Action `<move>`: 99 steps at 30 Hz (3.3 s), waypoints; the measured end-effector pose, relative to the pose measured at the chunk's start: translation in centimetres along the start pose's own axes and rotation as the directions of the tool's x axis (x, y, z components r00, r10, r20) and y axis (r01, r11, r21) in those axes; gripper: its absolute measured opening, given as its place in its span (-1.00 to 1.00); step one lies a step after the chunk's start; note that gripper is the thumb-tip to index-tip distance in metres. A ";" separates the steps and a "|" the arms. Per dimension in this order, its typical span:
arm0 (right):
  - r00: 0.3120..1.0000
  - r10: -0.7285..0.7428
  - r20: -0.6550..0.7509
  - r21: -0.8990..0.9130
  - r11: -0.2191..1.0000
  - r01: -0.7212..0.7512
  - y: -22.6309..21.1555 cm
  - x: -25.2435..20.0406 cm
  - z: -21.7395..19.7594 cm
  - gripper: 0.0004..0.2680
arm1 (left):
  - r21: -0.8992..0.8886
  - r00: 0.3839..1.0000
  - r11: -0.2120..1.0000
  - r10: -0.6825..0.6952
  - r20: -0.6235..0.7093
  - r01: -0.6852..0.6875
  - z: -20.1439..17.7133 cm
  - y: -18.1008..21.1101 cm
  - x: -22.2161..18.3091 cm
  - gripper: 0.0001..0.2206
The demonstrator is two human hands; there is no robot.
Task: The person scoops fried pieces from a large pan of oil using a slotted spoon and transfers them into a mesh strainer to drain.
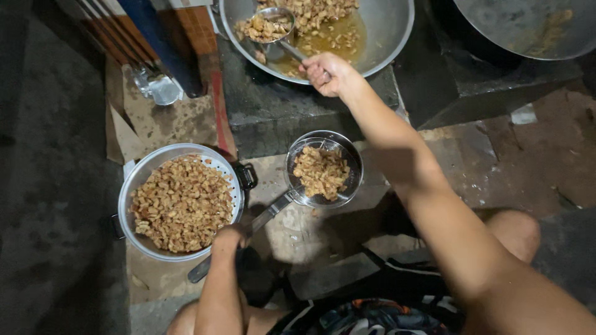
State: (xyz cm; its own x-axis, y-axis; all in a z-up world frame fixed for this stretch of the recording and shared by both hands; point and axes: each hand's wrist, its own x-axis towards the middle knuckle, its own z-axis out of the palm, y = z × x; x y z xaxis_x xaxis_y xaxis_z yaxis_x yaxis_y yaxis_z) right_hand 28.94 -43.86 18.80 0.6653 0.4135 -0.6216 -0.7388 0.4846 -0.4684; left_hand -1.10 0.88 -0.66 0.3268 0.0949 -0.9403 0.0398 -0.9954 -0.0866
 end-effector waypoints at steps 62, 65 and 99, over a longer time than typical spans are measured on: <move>0.816 -0.475 -0.329 -0.877 0.474 -0.078 34.7 -34.5 -9.3 -0.67 | 0.204 0.954 0.954 0.254 -0.160 -0.219 2.1 -0.9 1.2 -0.75; 0.837 -0.354 -0.417 -0.618 0.785 0.024 34.1 -35.1 -9.3 -0.65 | 0.194 0.953 0.956 0.253 -0.169 -0.219 1.7 -1.1 1.4 -0.76; 0.697 -0.656 -0.289 -0.676 -0.375 -0.634 -3.1 -11.0 -12.5 -0.84 | 0.000 0.986 0.988 0.156 -0.068 -0.156 2.5 0.9 1.7 -0.65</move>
State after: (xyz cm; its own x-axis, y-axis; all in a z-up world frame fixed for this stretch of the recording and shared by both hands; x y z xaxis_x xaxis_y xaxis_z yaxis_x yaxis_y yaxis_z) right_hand 22.60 -59.51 19.24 0.9175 -0.2525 -0.3072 -0.2171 -0.9653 0.1451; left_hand -2.90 0.16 -3.15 0.3921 -0.0607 -0.9179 -0.0120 -0.9981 0.0609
